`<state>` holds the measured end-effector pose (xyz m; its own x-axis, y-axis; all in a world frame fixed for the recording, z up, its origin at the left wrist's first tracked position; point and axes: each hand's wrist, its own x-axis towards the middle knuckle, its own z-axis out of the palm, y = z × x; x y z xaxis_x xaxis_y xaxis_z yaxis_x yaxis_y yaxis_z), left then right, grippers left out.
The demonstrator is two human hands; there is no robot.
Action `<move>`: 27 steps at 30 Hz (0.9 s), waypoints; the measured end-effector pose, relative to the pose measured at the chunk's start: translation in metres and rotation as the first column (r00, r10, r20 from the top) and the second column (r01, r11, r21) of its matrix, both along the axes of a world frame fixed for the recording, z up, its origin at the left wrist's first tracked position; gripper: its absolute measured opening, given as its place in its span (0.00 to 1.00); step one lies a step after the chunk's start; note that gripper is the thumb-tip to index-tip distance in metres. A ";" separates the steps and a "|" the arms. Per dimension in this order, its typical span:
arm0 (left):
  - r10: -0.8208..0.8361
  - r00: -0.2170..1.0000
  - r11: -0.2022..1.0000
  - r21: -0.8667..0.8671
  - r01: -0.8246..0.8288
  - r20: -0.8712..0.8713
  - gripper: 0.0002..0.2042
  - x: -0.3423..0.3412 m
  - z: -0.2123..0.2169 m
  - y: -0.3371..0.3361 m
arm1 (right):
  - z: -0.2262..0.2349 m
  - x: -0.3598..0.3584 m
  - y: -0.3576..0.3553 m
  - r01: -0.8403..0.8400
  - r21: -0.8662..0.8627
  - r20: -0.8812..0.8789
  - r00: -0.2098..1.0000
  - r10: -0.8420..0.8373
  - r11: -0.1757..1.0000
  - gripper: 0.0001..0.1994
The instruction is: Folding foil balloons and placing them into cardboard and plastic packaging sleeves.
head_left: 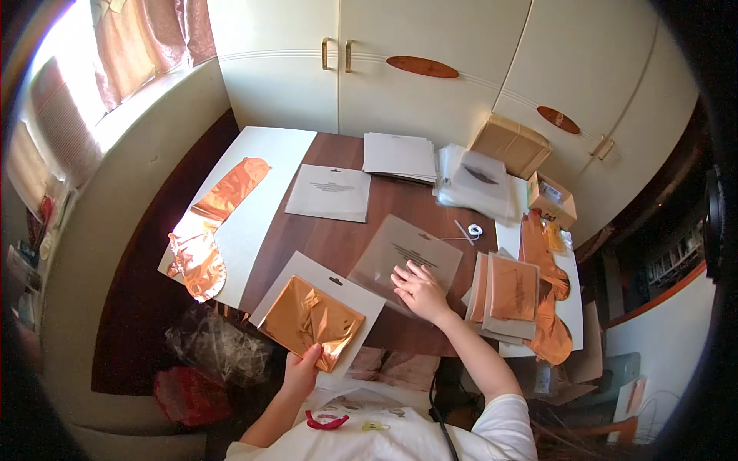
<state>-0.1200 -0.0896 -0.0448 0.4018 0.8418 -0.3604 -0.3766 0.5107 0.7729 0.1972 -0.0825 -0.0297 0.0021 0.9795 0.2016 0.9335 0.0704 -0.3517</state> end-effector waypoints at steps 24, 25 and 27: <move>-0.393 0.855 0.918 -0.207 0.339 -0.339 0.11 0.031 0.039 -0.033 | 0.023 -0.065 0.006 -0.013 0.278 0.112 0.993 -0.019 0.961 0.05; -0.375 0.871 0.925 -0.197 0.326 -0.319 0.11 0.030 0.036 -0.033 | 0.023 -0.066 0.006 -0.037 0.281 0.120 0.993 0.003 0.959 0.06; -0.354 0.887 0.932 -0.189 0.309 -0.297 0.11 0.029 0.022 -0.035 | 0.024 -0.071 0.004 -0.063 0.286 0.128 0.991 0.027 0.956 0.05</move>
